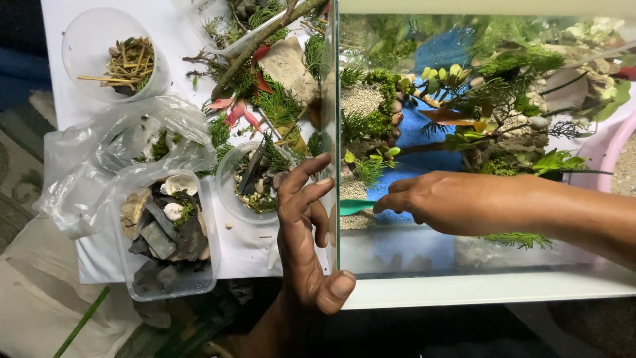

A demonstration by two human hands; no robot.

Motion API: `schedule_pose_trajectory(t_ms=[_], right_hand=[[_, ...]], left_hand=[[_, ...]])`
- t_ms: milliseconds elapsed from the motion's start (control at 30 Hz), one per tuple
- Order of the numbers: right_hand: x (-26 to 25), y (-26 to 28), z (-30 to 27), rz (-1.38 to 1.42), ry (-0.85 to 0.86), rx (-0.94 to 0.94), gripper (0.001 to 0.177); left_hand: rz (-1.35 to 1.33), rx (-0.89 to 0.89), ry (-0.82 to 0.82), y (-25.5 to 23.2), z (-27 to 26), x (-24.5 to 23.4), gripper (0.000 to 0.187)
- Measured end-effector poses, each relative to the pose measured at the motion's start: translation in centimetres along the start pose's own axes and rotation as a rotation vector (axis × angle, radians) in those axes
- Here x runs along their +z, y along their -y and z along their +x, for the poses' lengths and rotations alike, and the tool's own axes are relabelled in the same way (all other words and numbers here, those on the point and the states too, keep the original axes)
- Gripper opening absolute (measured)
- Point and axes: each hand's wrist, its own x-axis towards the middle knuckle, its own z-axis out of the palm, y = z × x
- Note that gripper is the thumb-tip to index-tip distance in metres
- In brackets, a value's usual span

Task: Adding and arranging decorative sand in a terrarium using spoons and fingers to create a landscape.

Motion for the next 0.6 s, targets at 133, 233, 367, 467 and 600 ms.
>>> schedule_pose_trajectory(t_ms=[133, 233, 367, 467, 600], right_hand=[[-1.1, 1.2, -0.4, 0.031, -0.011, 0.029, 0.066], [-1.0, 1.0, -0.2, 0.039, -0.073, 0.032, 0.053], [-1.7, 1.3, -0.6, 0.069, -0.048, 0.028, 0.053], [-2.2, 1.7, -0.8, 0.108, -0.024, 0.138, 0.058], [-2.0, 1.3, -0.8, 0.15, -0.071, 0.06, 0.051]], left_hand=[[-0.009, 0.004, 0.002, 0.2, 0.0, 0.0, 0.078], [-0.001, 0.007, -0.011, 0.1, 0.0, 0.1, 0.076], [0.006, -0.005, -0.012, 0.0, 0.0, 0.1, 0.077], [0.008, -0.002, -0.025, 0.1, 0.0, 0.1, 0.079], [0.014, 0.004, -0.021, -0.2, 0.2, 0.1, 0.077]])
